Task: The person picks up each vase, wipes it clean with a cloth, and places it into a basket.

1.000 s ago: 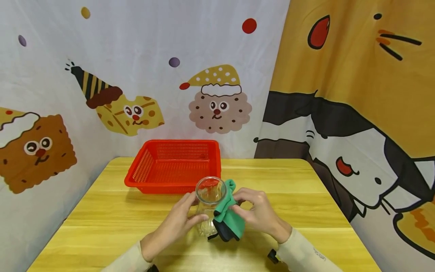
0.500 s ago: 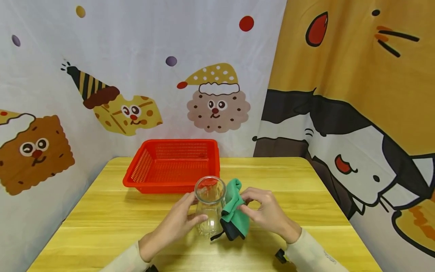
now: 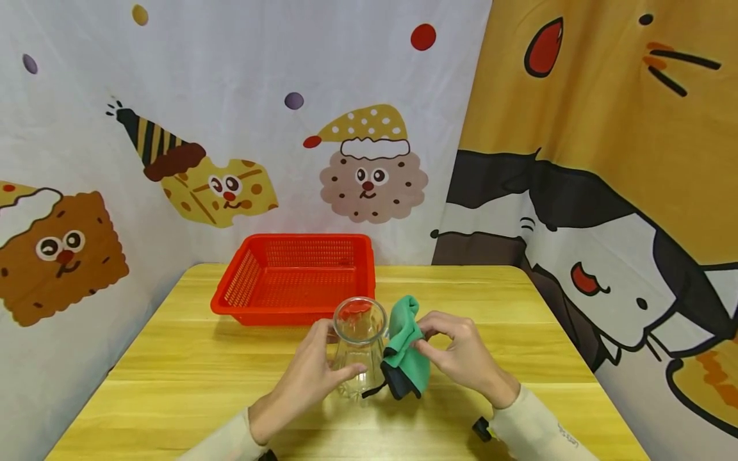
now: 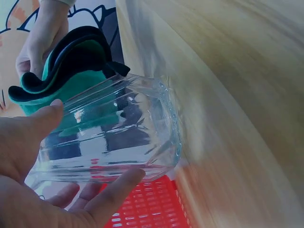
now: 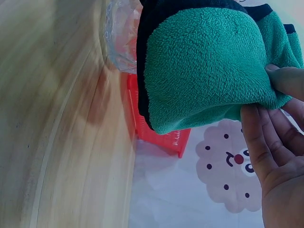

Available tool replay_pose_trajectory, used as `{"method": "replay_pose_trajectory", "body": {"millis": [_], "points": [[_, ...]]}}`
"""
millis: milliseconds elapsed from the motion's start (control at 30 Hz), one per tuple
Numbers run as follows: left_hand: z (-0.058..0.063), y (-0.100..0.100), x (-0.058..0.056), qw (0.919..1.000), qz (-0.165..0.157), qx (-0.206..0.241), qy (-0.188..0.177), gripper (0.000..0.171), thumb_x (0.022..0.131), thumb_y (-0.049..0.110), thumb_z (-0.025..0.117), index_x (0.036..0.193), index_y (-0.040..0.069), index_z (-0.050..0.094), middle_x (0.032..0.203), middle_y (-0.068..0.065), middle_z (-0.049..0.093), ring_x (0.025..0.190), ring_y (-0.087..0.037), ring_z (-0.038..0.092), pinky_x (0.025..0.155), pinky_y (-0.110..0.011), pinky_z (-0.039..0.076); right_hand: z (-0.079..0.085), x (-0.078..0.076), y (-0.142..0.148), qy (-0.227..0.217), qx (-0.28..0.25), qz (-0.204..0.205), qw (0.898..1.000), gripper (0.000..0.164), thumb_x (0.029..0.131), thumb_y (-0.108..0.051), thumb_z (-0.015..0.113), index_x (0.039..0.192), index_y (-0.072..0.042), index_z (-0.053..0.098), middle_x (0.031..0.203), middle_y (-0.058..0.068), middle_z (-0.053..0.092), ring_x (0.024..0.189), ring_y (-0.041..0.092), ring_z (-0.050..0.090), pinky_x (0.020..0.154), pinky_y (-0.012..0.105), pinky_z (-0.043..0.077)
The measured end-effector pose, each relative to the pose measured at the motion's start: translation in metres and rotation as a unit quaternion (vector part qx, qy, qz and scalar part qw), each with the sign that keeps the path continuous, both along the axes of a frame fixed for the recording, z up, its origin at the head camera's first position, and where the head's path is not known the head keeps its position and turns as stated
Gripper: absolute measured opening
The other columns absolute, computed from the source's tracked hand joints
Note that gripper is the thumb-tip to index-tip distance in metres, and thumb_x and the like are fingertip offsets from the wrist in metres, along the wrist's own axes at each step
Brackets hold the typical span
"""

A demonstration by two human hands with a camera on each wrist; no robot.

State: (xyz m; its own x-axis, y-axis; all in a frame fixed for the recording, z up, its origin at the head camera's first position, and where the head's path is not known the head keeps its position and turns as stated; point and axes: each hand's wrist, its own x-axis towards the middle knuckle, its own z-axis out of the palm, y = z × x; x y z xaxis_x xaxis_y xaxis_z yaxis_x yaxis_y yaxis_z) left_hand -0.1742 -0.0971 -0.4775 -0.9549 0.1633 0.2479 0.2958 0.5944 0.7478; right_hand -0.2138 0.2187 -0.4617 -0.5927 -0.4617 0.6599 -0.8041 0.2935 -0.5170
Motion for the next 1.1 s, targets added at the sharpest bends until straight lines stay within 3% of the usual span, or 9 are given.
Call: {"method": "replay_pose_trajectory", "body": {"millis": [133,400,700,833,1100], "points": [[0.001,-0.001,0.000,0.9997,-0.003,0.023,-0.009,0.076,0.086,0.029,0.108,0.143,0.008,0.063,0.140,-0.014,0.075,0.130,-0.036,0.077,0.108,-0.061,0.071,0.000,-0.001,0.001,0.004,-0.002,-0.001,1.000,0.040,0.093,0.014,0.089,0.111,-0.022,0.085,0.105,-0.003,0.087,0.088,0.009,0.080,0.078,0.023,0.071],[0.003,-0.009,0.001,0.9978,-0.013,0.052,-0.039,0.066,0.090,0.024,0.105,0.140,0.011,0.065,0.145,-0.017,0.077,0.139,-0.042,0.075,0.098,-0.049,0.076,0.001,0.000,0.002,-0.004,-0.002,-0.005,1.000,0.040,0.094,0.013,0.089,0.111,-0.023,0.085,0.106,-0.004,0.086,0.088,0.008,0.079,0.078,0.023,0.071],[0.006,-0.022,-0.001,0.9932,-0.058,0.080,-0.061,0.060,0.096,0.021,0.099,0.147,0.012,0.068,0.149,-0.018,0.078,0.141,-0.046,0.073,0.096,-0.046,0.076,0.000,0.000,0.003,-0.009,0.001,-0.009,1.000,0.040,0.094,0.013,0.089,0.110,-0.023,0.085,0.106,-0.004,0.086,0.088,0.008,0.079,0.078,0.022,0.070],[0.006,-0.026,-0.002,0.9933,-0.070,0.074,-0.056,0.059,0.099,0.021,0.097,0.150,0.012,0.070,0.149,-0.017,0.079,0.141,-0.047,0.074,0.096,-0.045,0.076,-0.001,0.001,0.004,-0.018,0.009,-0.013,1.000,0.040,0.094,0.012,0.089,0.110,-0.024,0.085,0.106,-0.005,0.086,0.089,0.007,0.079,0.079,0.021,0.070],[0.004,-0.031,-0.004,0.9970,-0.076,0.007,-0.006,0.058,0.103,0.022,0.091,0.157,0.014,0.072,0.149,-0.012,0.081,0.132,-0.038,0.081,0.113,-0.062,0.068,0.001,0.004,0.003,-0.027,0.019,-0.021,0.999,0.040,0.094,0.012,0.089,0.109,-0.025,0.085,0.107,-0.007,0.086,0.090,0.006,0.079,0.079,0.021,0.070]]}}
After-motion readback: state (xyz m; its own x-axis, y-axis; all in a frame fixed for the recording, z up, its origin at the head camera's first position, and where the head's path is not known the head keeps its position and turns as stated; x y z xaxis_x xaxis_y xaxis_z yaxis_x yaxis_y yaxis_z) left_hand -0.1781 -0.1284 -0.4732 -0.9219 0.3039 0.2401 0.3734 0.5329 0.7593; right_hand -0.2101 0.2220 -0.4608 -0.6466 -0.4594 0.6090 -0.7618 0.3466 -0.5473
